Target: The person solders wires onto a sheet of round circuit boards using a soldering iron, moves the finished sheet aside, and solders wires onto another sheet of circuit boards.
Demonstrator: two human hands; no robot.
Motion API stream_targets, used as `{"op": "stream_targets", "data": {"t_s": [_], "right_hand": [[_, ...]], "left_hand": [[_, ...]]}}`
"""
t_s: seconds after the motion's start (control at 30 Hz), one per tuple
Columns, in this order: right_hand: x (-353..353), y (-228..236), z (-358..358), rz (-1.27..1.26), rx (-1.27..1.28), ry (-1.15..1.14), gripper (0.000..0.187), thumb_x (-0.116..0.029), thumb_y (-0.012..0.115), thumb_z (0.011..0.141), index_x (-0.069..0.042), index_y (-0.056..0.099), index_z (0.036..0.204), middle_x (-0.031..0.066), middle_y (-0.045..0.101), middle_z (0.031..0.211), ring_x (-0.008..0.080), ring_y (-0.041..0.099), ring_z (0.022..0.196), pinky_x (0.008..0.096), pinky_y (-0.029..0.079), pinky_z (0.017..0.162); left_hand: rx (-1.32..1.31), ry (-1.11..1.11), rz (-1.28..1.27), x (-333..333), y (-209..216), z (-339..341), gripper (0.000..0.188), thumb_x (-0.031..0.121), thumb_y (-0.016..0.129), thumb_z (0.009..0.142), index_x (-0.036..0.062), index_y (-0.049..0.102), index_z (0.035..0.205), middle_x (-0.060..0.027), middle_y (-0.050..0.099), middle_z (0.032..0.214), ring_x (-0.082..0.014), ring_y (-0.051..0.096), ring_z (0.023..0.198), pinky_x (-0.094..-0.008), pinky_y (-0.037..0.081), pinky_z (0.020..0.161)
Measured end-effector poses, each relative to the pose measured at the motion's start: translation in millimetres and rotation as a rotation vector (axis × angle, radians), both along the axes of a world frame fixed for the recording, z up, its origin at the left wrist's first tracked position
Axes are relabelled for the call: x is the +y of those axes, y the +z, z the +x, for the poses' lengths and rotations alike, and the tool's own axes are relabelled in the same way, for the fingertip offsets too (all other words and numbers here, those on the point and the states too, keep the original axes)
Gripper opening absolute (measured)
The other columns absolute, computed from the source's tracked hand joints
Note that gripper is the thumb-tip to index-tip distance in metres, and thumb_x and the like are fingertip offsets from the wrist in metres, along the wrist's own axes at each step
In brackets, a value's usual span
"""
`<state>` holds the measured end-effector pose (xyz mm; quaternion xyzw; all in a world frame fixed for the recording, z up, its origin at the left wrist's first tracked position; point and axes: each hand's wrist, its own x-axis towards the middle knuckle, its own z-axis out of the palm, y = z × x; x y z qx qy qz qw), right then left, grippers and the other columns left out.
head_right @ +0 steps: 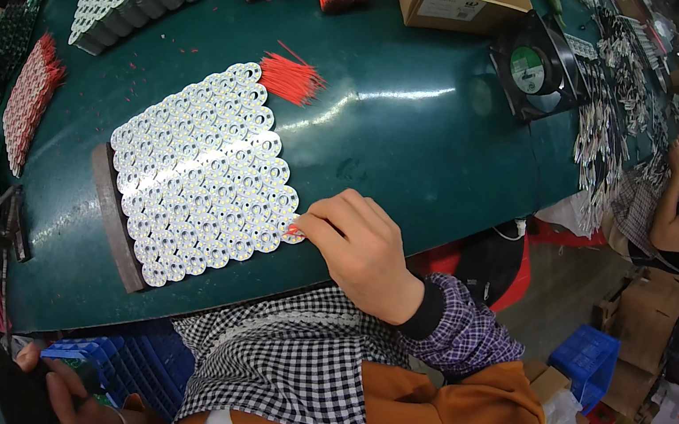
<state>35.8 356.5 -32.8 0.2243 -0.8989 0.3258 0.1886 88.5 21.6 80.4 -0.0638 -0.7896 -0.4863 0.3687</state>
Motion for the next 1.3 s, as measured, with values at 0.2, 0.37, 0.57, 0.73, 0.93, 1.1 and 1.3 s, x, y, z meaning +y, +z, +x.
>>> {"op": "stream_targets", "data": {"t_s": [0.2, 0.37, 0.57, 0.73, 0.93, 1.1, 1.3], "right_hand": [[-11, 22, -5, -0.059, 0.269, 0.130, 0.028, -0.007, 0.073, 0.073, 0.001, 0.073, 0.100, 0.0085, 0.070, 0.094, 0.0217, 0.066, 0.080, 0.0331, 0.054, 0.068], [-24, 38, -8, 0.006, 0.365, 0.236, 0.032, -0.009, 0.074, 0.070, 0.000, 0.074, 0.101, 0.0076, 0.072, 0.097, 0.0199, 0.066, 0.082, 0.0335, 0.055, 0.073], [-23, 43, -2, 0.043, 0.294, 0.290, 0.033, -0.010, 0.075, 0.077, -0.006, 0.074, 0.111, 0.0054, 0.071, 0.113, 0.0181, 0.064, 0.097, 0.0370, 0.055, 0.087], [-20, 37, -6, -0.043, 0.318, 0.243, 0.032, -0.011, 0.074, 0.070, -0.001, 0.075, 0.100, 0.0079, 0.072, 0.097, 0.0199, 0.065, 0.081, 0.0320, 0.054, 0.070], [-12, 22, -8, -0.057, 0.202, 0.150, 0.031, -0.001, 0.076, 0.068, -0.001, 0.076, 0.099, 0.0082, 0.072, 0.095, 0.0207, 0.063, 0.075, 0.0318, 0.053, 0.064], [-8, 7, -13, -0.016, 0.105, 0.059, 0.030, 0.003, 0.075, 0.070, -0.001, 0.074, 0.100, 0.0074, 0.070, 0.092, 0.0204, 0.060, 0.069, 0.0311, 0.047, 0.058], [-7, 5, -14, 0.018, 0.021, 0.033, 0.030, 0.005, 0.074, 0.073, -0.002, 0.073, 0.102, 0.0054, 0.067, 0.088, 0.0202, 0.058, 0.069, 0.0319, 0.045, 0.061]], "left_hand": [[-0.625, -0.074, 0.570, 52, -44, 2, 0.044, 0.003, 0.067, 0.087, -0.0100, 0.054, 0.127, -0.0178, 0.066, 0.114, -0.0086, 0.045, 0.051, -0.0225, 0.034, 0.045], [-0.893, -0.344, 0.720, 92, -44, -34, 0.047, -0.003, 0.086, 0.077, -0.0038, 0.066, 0.120, -0.0067, 0.070, 0.100, -0.0099, 0.061, 0.068, -0.0224, 0.049, 0.055], [-0.891, -0.415, 0.661, 103, -55, -42, 0.043, -0.002, 0.084, 0.080, -0.0029, 0.066, 0.119, -0.0063, 0.071, 0.104, -0.0087, 0.065, 0.075, -0.0226, 0.053, 0.061], [-0.883, -0.262, 0.709, 97, -61, -34, 0.041, -0.008, 0.076, 0.082, -0.0043, 0.064, 0.121, -0.0091, 0.071, 0.101, -0.0088, 0.062, 0.064, -0.0227, 0.049, 0.051], [-0.860, -0.256, 0.686, 88, -61, -18, 0.045, -0.008, 0.077, 0.082, -0.0045, 0.064, 0.125, -0.0118, 0.071, 0.106, -0.0081, 0.060, 0.063, -0.0221, 0.047, 0.051], [-0.792, -0.266, 0.375, 66, -86, 8, 0.051, -0.008, 0.073, 0.084, -0.0046, 0.056, 0.131, -0.0145, 0.068, 0.114, -0.0119, 0.059, 0.064, -0.0246, 0.047, 0.052], [-0.880, -0.181, 0.278, 57, -89, 30, 0.042, -0.004, 0.075, 0.087, -0.0025, 0.061, 0.127, -0.0086, 0.067, 0.107, -0.0109, 0.059, 0.066, -0.0242, 0.047, 0.055]]}}
